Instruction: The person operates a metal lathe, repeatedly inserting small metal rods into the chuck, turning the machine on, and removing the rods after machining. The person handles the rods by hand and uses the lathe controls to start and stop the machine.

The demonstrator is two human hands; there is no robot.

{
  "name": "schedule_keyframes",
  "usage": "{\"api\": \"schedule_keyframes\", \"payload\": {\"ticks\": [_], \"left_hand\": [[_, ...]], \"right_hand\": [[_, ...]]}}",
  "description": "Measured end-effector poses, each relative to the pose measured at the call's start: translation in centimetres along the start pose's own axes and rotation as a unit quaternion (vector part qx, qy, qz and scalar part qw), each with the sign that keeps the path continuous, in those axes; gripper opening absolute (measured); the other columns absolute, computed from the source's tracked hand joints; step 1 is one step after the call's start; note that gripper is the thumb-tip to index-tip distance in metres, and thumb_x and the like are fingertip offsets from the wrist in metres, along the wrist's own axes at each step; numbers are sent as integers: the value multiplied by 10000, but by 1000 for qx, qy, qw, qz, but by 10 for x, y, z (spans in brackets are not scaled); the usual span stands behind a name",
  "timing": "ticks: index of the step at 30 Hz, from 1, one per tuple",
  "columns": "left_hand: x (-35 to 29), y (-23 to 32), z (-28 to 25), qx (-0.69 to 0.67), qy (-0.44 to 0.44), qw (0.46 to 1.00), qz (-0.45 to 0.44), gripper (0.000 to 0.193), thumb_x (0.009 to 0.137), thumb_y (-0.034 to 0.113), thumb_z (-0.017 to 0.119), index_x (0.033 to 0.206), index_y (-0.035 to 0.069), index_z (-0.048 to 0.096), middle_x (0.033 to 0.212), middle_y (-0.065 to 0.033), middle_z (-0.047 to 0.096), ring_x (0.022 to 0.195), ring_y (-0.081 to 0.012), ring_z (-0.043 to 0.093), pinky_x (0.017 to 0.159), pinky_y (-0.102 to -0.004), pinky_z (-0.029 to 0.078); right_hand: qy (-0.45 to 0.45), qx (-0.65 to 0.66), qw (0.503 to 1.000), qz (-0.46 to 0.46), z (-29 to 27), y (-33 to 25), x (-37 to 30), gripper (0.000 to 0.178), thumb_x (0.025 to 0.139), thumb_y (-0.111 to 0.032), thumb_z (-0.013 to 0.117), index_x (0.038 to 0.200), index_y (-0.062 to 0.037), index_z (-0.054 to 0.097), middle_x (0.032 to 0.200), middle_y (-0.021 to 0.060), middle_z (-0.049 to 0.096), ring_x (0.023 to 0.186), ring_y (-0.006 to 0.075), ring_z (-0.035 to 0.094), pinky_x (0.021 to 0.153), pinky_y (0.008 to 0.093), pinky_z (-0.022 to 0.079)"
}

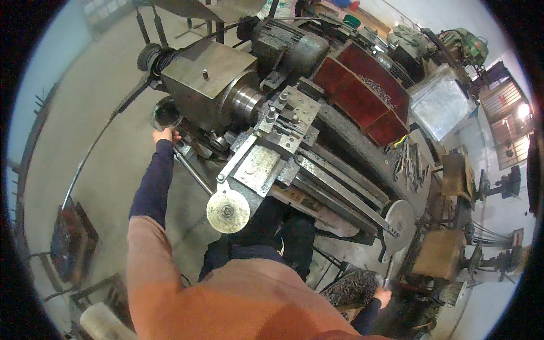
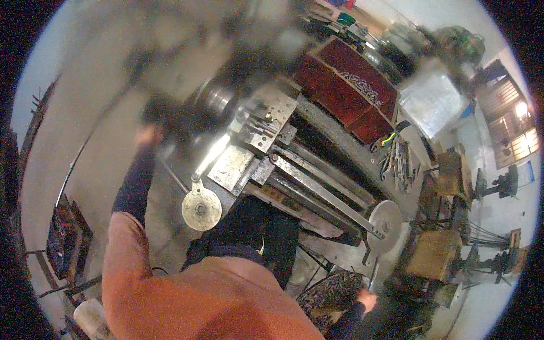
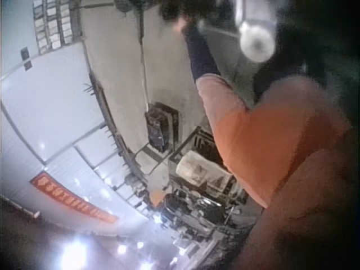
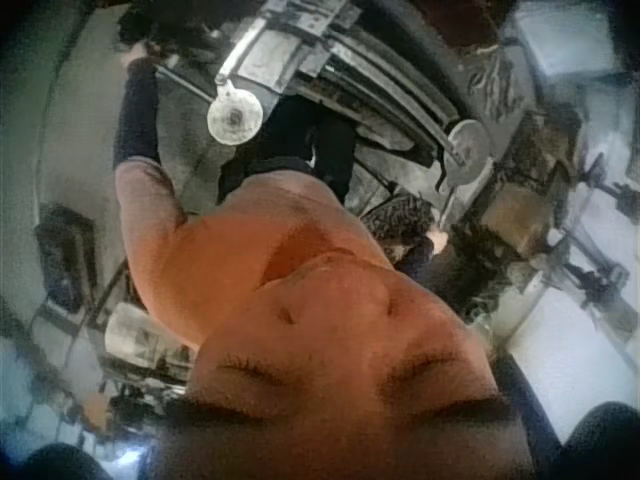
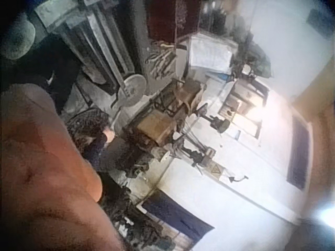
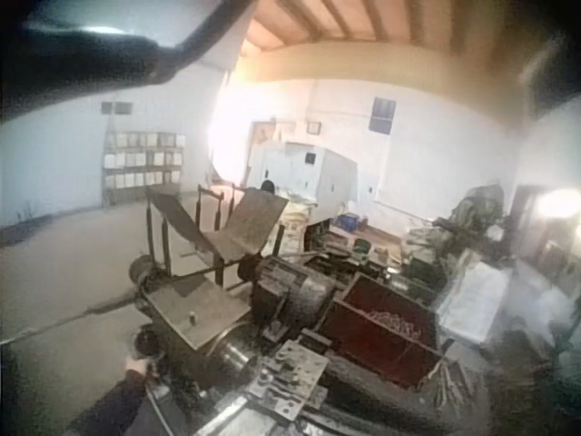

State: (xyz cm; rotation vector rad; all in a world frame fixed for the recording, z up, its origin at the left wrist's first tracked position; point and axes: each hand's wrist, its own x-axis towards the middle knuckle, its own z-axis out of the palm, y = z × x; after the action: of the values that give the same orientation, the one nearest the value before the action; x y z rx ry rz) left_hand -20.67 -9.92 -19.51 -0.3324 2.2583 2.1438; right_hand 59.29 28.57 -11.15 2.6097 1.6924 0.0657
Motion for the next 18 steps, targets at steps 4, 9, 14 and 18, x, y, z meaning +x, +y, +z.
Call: {"api": "schedule_keyframes", "payload": {"ticks": [4, 9, 14, 18], "left_hand": [[-7, 16, 8, 10, 47, 996, -74, 138, 701, -19, 526, 781, -122, 480, 599, -179, 581, 425, -246, 579, 383, -338, 489], [-10, 16, 17, 21, 60, 997, -34, 147, 696, -17, 543, 757, -132, 476, 594, -180, 576, 411, -248, 571, 382, -349, 502], [-23, 27, 6, 23, -56, 998, -32, 200, 703, -20, 555, 874, -100, 488, 658, -212, 574, 492, -284, 598, 395, -370, 522], [42, -25, -50, -57, -105, 987, -103, 326, 769, 193, 621, 959, -58, 534, 746, -168, 609, 580, -252, 616, 505, -380, 517]], "right_hand": [[-1, -107, 994, -39, -3, -6, 78, 402, 685, -369, 604, 895, -27, 628, 957, 182, 632, 900, 345, 606, 786, 429, 473], [35, -182, 981, -52, -28, -49, 153, 283, 785, -293, 542, 986, -112, 622, 1024, 95, 632, 952, 284, 599, 880, 467, 371], [19, -135, 991, 16, -14, -60, 165, 429, 765, -353, 570, 1134, -136, 548, 1180, 72, 550, 1109, 242, 503, 912, 429, 369], [262, -78, 951, -143, 34, -12, 134, 657, 691, -283, 624, 1295, -148, 403, 1300, 79, 449, 1197, 243, 418, 928, 448, 372]]}}
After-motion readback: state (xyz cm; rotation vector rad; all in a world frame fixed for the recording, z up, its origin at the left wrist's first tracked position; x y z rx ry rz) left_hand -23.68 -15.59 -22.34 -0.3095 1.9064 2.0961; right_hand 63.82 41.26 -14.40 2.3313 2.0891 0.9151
